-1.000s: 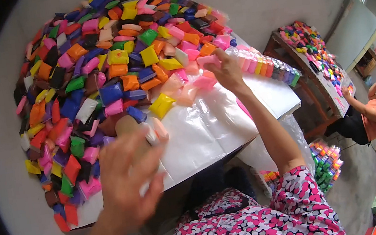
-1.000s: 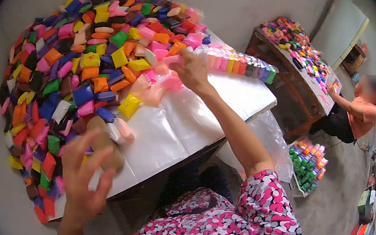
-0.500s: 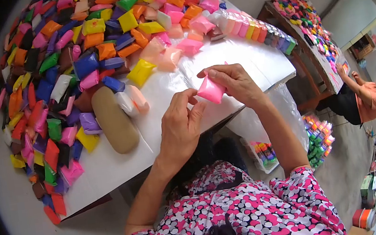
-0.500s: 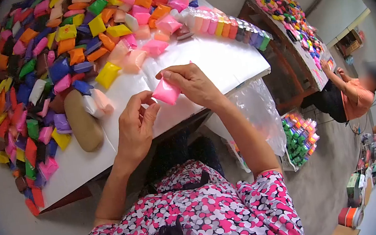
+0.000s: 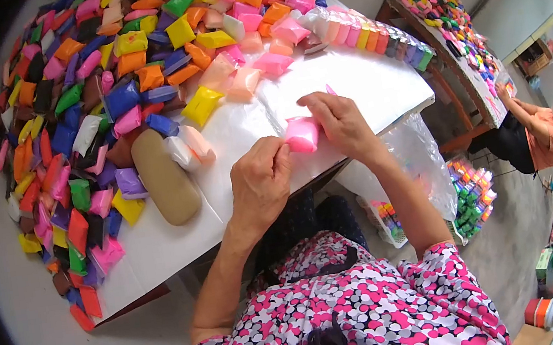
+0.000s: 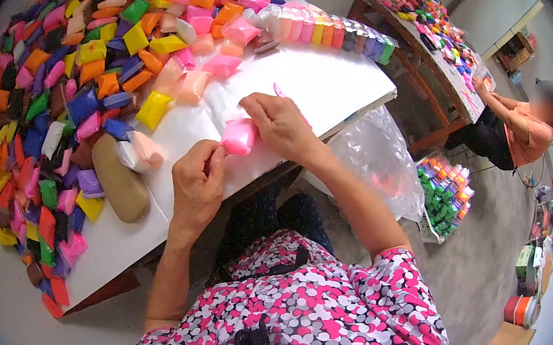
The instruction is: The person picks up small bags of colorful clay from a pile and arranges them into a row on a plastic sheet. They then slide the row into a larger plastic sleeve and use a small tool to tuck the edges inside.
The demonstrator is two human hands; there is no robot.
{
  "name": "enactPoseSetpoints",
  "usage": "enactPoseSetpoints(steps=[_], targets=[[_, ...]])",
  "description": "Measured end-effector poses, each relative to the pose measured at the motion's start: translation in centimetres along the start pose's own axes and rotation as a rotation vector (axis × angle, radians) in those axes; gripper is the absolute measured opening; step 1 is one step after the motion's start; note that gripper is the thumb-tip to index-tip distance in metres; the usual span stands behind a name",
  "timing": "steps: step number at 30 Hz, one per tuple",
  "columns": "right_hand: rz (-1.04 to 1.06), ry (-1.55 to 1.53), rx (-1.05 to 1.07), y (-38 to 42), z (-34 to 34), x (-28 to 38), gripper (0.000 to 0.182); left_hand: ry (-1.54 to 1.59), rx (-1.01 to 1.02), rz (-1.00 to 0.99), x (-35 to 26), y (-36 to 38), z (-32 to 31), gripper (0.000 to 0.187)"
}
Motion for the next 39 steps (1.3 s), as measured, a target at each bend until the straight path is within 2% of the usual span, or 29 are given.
enactPoseSetpoints(steps=[2, 3, 6, 12, 17, 29, 39], targets=[[0.065, 0.395, -0.259, 1.2, 1.1, 1.0, 0.028, -0.045, -0.001, 0.036, 0.0, 0.1, 0.1, 0.012], [0.078, 0.310, -0.235, 2.1, 1.4, 1.2, 0.023, -0.051, -0.009, 0.026, 0.0, 0.1, 0.1, 0.013], [0.172, 0.336, -0.131, 4.5, 1.2, 2.6, 0.020, -0.056, -0.036, -0.011, 0.0, 0.0, -0.2, 0.013], [0.344, 0.378, -0.168, 4.5, -0.3, 1.6, 0.014, -0.071, -0.031, -0.057, 0.0, 0.0, -0.4, 0.014], [0.332, 0.328, -0.131, 4.8, -0.6, 1.3, 0.012, -0.181, 0.047, 0.008, -0.1, 0.4, -0.2, 0.012], [0.382, 0.379, -0.014, 5.0, -0.4, 1.8, 0.017, -0.227, 0.130, -0.119, 0.0, 0.7, -0.3, 0.010], [0.498, 0.432, -0.044, 5.0, -0.3, 0.7, 0.017, -0.377, 0.154, -0.192, -0.3, 0.8, -0.9, 0.012]])
Point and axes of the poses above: each hand's wrist, its own y-axis away from the middle knuckle, its own z-axis out of the back of the hand, x = y × z, the point moved 3 cm from there along -y, towards the middle knuckle, and after that the axes turned 10 degrees about -z, right-handed, at the moved point
